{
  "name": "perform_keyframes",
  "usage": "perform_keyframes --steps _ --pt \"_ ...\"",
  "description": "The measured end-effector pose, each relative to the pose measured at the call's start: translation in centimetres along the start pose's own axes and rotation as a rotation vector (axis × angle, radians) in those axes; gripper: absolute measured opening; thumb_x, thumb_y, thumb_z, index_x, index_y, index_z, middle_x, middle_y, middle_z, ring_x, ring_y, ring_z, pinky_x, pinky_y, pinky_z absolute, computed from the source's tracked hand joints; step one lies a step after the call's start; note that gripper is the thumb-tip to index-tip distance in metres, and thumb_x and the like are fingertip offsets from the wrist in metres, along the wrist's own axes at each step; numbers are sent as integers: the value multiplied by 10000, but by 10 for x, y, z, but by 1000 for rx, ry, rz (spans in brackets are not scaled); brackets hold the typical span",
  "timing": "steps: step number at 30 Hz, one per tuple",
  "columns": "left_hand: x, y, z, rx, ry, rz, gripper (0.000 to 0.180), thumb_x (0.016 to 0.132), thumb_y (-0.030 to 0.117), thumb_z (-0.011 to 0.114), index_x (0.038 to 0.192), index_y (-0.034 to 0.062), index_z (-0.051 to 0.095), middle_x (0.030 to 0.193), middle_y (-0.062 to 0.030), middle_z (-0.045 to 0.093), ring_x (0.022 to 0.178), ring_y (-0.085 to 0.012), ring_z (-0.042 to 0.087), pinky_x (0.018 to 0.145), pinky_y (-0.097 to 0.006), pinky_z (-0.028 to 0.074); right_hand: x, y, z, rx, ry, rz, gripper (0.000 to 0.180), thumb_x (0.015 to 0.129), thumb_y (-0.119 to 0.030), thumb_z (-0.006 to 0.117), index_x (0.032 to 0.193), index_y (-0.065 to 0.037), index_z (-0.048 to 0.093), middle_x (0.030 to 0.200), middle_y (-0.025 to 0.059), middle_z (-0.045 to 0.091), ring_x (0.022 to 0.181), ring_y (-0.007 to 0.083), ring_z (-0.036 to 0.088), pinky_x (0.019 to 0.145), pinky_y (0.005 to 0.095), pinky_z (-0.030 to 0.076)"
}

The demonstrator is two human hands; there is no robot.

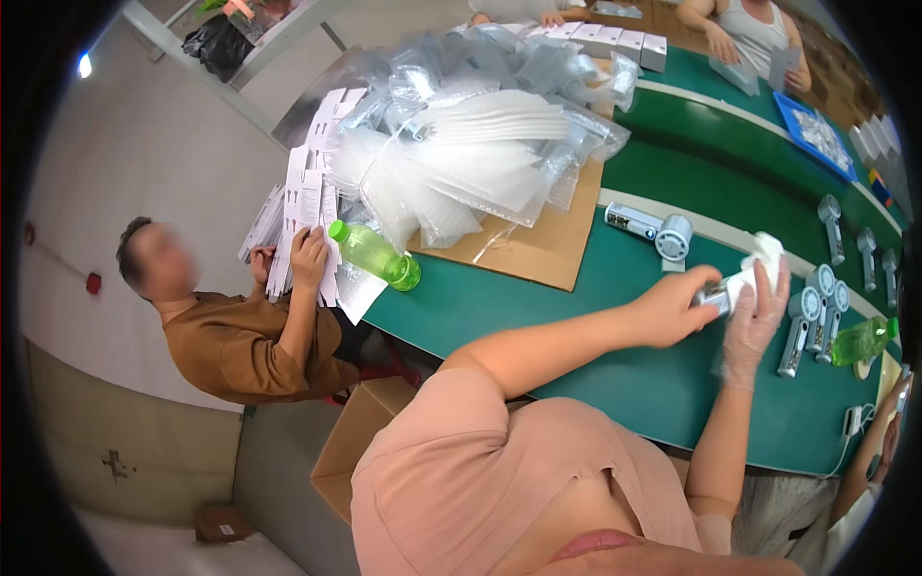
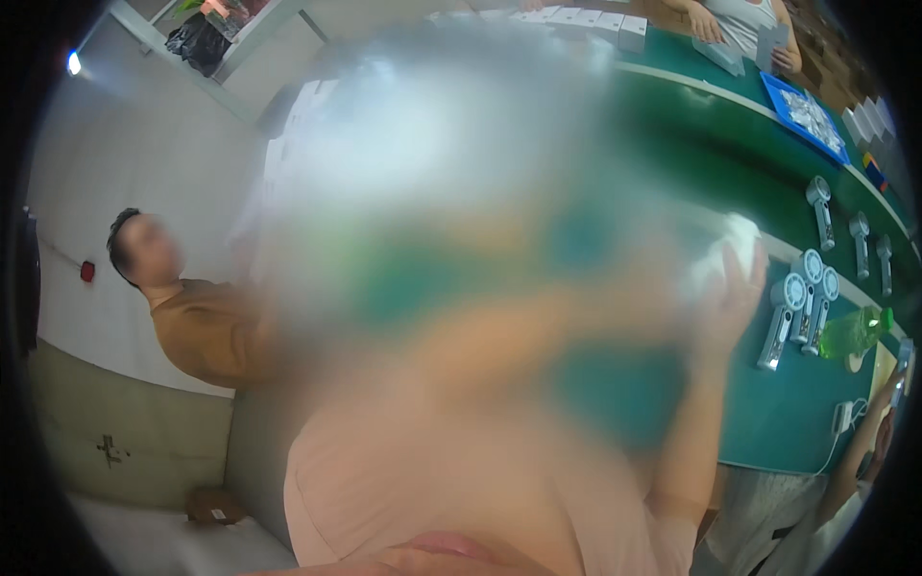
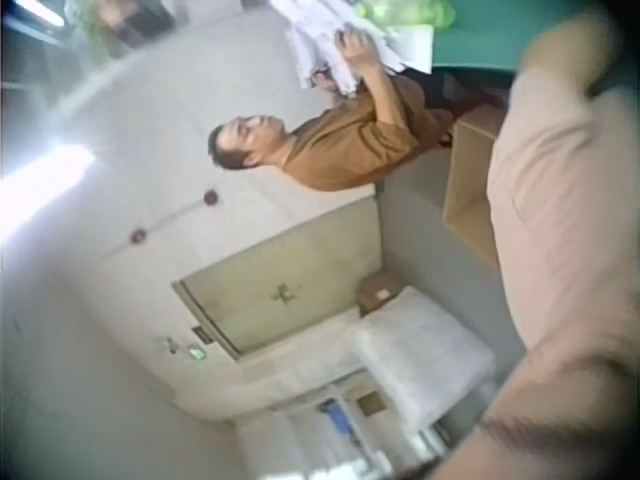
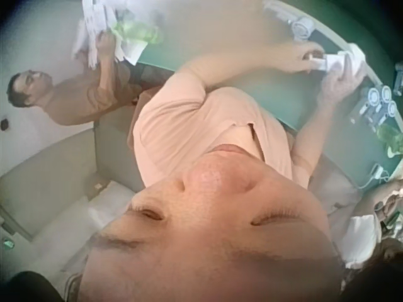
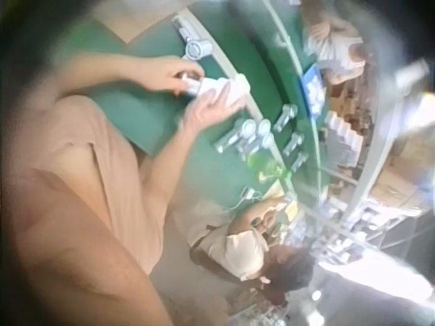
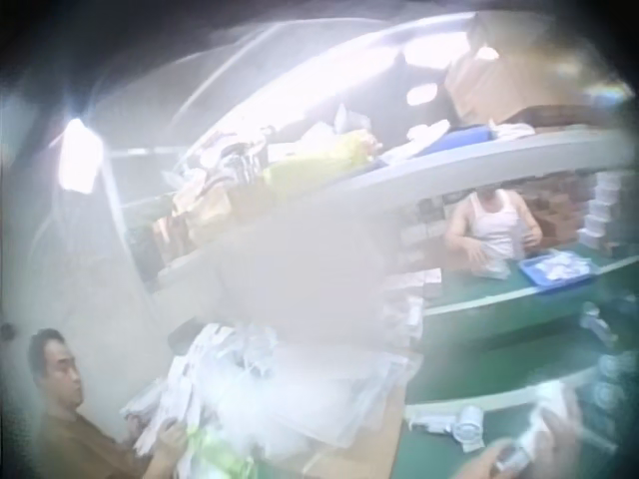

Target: The person wraps small white electronic devices in bubble wrap using a white cloth. They pick up each device, wrap it in a sheet of bubble wrap, and place the wrapped unit on the table. The process is repeated for multiple units in a repetitive assembly line manner.

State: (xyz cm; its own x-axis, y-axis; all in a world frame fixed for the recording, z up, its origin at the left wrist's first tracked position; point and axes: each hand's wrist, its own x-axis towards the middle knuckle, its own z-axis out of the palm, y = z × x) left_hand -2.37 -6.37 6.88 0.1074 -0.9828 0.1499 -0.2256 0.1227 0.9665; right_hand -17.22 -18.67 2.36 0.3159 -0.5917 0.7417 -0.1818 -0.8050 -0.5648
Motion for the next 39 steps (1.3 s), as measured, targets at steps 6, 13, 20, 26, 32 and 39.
perform_keyframes --steps 6,13,20,26,32,39 --pt "-76 -37 -57 -29 -46 40 519 928 59 650 1404 32 445 1181 -151 637 952 -211 662 846 -339 532 -8 -38 23 671 -118 704 420 1046 -306 491 1307 9 588 1251 134 634 1123 236 616 983 349 478" --pt "-138 -89 -39 -425 294 -19 419 1021 44 534 1405 -47 394 1278 -159 576 1088 -189 624 915 -312 524 -36 -88 66 1541 125 1038 445 1013 -370 540 1287 -21 578 1194 115 672 1078 247 667 962 413 526" --pt "-135 -67 -36 -215 361 56 392 1027 64 553 1368 -67 411 1241 -141 573 1074 -167 612 933 -300 514 -84 -112 92 1719 7 1062 630 996 -483 584 1352 28 492 1228 121 640 1108 248 650 986 411 527" --pt "-138 -67 -40 -487 211 -293 251 996 96 617 1203 -36 565 1002 -87 675 870 -138 676 763 -286 556 -80 -89 86 1309 -142 1032 592 906 -375 735 1307 4 521 1188 102 644 1059 238 665 936 398 556" --pt "-147 -55 -53 -356 -3 -321 200 975 139 645 1109 -7 665 946 -80 698 764 -125 655 694 -264 540 -74 -147 77 1067 -371 1080 605 874 -219 764 1370 -32 472 1154 92 654 1049 226 662 932 374 543" --pt "-123 -37 -145 -19 755 -158 334 942 117 672 1248 0 608 1026 -98 692 831 -139 659 727 -272 520 -75 -125 73 1067 -370 1151 475 938 -101 647 1376 -4 489 1266 126 628 1138 243 637 986 380 525"
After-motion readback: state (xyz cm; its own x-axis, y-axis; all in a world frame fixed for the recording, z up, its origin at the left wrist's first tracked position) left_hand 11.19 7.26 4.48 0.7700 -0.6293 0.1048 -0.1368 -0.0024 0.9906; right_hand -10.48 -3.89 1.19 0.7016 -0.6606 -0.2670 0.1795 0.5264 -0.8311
